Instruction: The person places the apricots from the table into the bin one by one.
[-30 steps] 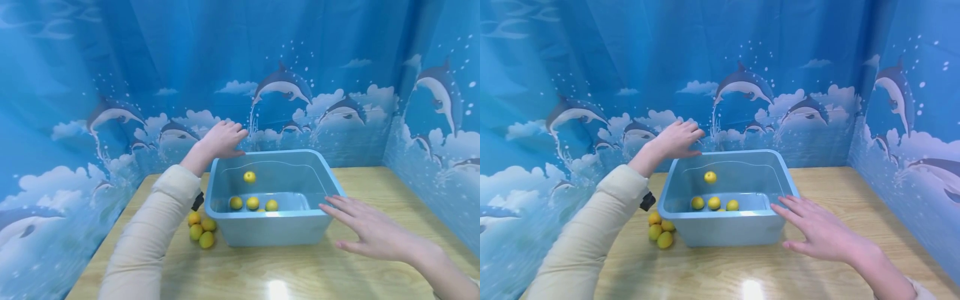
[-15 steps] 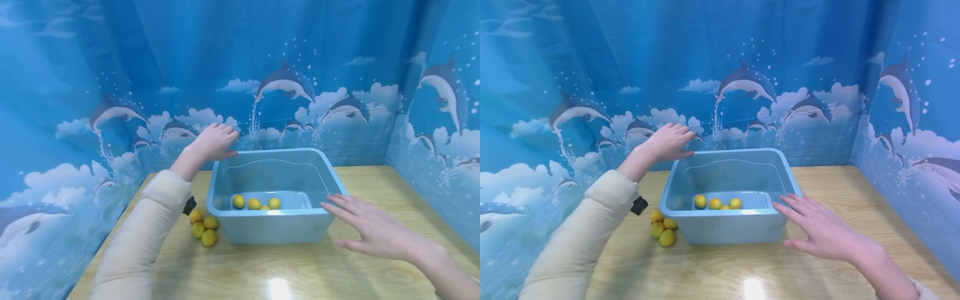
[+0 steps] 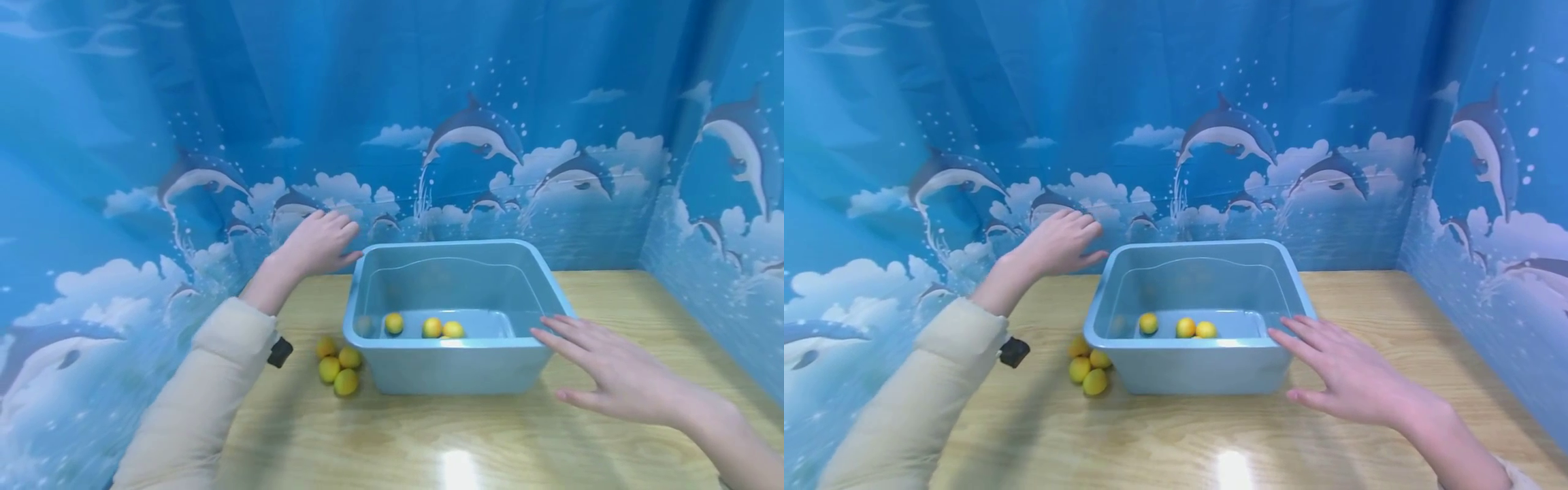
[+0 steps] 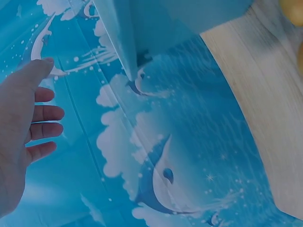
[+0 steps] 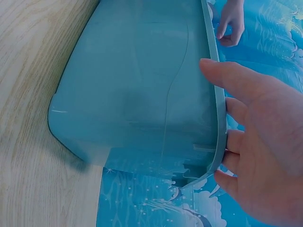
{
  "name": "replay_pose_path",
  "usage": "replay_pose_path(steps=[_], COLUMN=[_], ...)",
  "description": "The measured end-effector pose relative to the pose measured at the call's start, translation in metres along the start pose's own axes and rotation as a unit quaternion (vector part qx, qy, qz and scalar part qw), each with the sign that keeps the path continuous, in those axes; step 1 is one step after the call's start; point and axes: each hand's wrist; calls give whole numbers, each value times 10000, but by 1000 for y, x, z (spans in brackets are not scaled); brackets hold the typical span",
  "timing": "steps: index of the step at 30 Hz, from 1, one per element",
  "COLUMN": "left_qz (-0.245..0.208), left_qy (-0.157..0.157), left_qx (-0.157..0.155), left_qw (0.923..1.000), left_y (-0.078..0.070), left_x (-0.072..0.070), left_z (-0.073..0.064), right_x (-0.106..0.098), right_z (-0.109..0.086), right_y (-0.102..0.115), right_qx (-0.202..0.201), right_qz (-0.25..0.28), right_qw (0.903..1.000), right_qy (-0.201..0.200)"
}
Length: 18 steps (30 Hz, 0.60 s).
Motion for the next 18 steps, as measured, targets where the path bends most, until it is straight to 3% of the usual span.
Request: replay_pose_path(steps=[7, 18], left_qz=[-1, 105], left_qy=[-265, -427], left_qx=[19, -45], left_qw=[9996, 9990], left_y=[0, -7], left_x=[7, 25], left_z=[-23, -56], right_x=[0, 2], right_z=[0, 0], right_y=[-1, -2], right_qx=[17, -7], right_qz=[36, 12], right_qw=[10000, 10000], right_qy=[42, -10])
Point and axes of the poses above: each hand's wrist, its own z-axis towards the middle knuckle, its own x-axis out of the palm, y = z × x, and after that the axes turned 15 degrees about x, right-handed
